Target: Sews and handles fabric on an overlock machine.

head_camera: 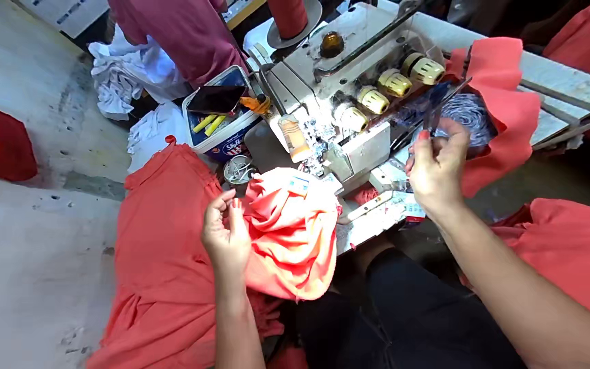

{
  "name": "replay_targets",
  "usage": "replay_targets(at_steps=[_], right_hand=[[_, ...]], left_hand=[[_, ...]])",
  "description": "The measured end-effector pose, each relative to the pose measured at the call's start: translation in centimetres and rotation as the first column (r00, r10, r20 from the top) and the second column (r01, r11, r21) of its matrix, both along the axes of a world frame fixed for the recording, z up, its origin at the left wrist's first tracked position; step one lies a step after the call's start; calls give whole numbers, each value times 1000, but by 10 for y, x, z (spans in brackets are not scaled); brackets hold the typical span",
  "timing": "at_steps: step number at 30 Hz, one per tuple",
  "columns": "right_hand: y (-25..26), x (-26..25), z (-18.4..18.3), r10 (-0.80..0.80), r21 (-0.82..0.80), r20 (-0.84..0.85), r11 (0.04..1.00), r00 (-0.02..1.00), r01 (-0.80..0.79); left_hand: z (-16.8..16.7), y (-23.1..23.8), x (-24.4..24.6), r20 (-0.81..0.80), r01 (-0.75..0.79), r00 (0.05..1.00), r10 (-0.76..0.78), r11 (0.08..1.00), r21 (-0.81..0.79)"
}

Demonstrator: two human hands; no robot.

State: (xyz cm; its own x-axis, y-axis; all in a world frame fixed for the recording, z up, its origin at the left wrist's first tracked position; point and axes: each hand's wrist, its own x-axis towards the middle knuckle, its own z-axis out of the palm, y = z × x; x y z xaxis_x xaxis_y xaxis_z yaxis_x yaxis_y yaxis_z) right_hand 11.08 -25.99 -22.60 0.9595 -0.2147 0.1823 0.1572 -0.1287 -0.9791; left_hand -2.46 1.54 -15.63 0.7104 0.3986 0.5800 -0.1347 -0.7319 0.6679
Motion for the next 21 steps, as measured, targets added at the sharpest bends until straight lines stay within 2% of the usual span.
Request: replay_targets(at_steps=[3,6,8,11,14,16,19,21], right_hand=[[1,10,5,-85,-184,-22,980,996,80],[8,-28,14,10,-399,220,913,975,81],[29,-73,14,183,-384,224,919,957,-86],[63,-121,3,501,-206,-43,842,864,-498],[71,-133,-1,666,-44,-258,716,700,-697],[57,-132,12,702,35,-280,689,655,-724],[20,-124,38,639,25,-162,765,752,-644],[-7,-117,56,585,-3,-17,811,811,-585]], left_hand=[[2,18,4,-293,-13,956,-8,997,-71],[1,24,14,-470,72,872,-135,986,-151],[-3,22,20,-502,102,842,-196,973,-209],[-9,21,26,-469,78,864,-183,969,-234],[6,32,12,-345,89,933,-99,995,-45],[41,43,-8,-247,55,969,-21,990,131],[117,49,-49,-73,12,997,16,931,365],[169,53,-72,45,32,997,-68,840,541]])
